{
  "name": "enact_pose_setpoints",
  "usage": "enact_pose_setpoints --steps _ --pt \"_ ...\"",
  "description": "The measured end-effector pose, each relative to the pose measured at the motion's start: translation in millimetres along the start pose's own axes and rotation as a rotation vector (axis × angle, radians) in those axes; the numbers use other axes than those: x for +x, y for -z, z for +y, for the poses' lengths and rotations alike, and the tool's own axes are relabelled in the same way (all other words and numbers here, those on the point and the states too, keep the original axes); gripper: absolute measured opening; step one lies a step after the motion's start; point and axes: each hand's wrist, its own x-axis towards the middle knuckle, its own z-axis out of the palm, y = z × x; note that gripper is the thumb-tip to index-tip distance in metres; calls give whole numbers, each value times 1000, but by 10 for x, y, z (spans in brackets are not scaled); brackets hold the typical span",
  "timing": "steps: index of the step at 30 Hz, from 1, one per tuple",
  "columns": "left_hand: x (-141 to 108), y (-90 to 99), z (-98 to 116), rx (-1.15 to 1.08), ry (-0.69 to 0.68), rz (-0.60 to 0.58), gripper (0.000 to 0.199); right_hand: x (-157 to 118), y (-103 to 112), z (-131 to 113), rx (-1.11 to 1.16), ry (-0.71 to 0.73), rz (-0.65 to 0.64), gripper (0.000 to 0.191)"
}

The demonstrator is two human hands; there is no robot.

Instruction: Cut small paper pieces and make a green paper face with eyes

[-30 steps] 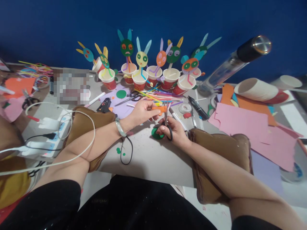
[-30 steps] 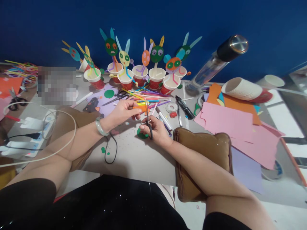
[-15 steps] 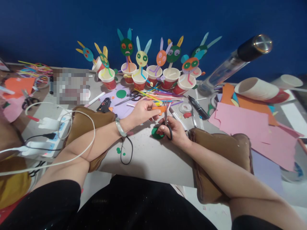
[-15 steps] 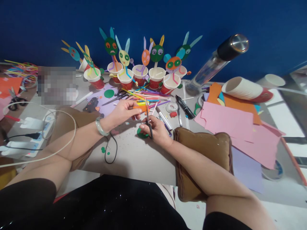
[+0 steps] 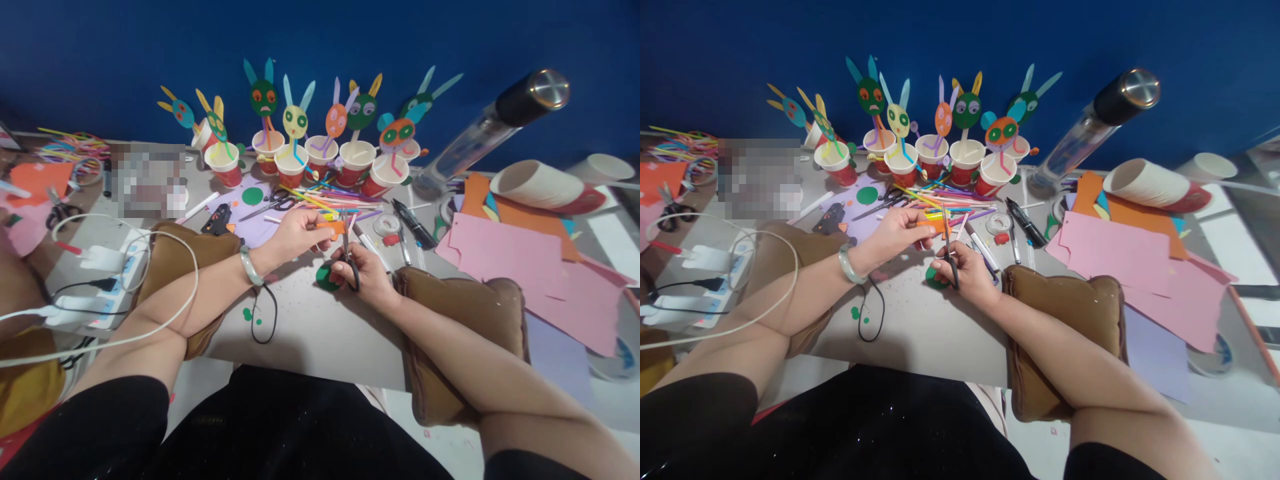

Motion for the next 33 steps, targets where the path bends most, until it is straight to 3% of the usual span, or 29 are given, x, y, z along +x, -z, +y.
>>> enact_pose_setpoints --steps 14,21,24,33 --pt "-10 -5 30 -26 42 10 21 -11 8 -13 37 11 21 52" --pt "30 -11 -54 -158 120 -48 18 100 121 10 256 269 184 58" --pt "50 -17 -83 -190 163 -45 19 96 124 -9 168 206 205 53" --pt "72 13 -145 -255 104 -52 17 57 79 -28 31 59 42 61"
